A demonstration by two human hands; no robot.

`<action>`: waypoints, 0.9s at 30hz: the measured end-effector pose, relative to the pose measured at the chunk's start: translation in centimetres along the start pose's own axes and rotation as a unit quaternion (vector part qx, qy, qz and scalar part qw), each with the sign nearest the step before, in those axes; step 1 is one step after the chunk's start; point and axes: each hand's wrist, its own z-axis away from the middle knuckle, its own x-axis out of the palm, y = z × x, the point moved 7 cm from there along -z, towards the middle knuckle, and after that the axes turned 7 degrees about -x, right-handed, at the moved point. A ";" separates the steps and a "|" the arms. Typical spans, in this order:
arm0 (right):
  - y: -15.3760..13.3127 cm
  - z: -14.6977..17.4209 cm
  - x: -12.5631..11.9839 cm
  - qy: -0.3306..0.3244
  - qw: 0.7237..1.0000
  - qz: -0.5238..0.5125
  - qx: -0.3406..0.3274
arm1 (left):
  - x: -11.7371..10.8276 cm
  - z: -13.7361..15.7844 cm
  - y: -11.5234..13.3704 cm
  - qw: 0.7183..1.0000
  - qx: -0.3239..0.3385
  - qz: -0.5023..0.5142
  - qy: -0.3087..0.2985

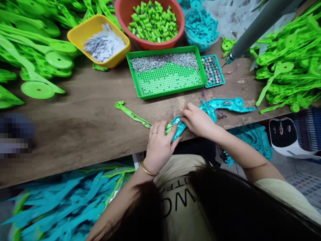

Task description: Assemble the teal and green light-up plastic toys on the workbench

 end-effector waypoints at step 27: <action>3.0 1.4 -1.5 0.060 0.997 -0.006 0.043 | 0.0 -0.2 0.2 1.000 -0.006 -0.019 0.003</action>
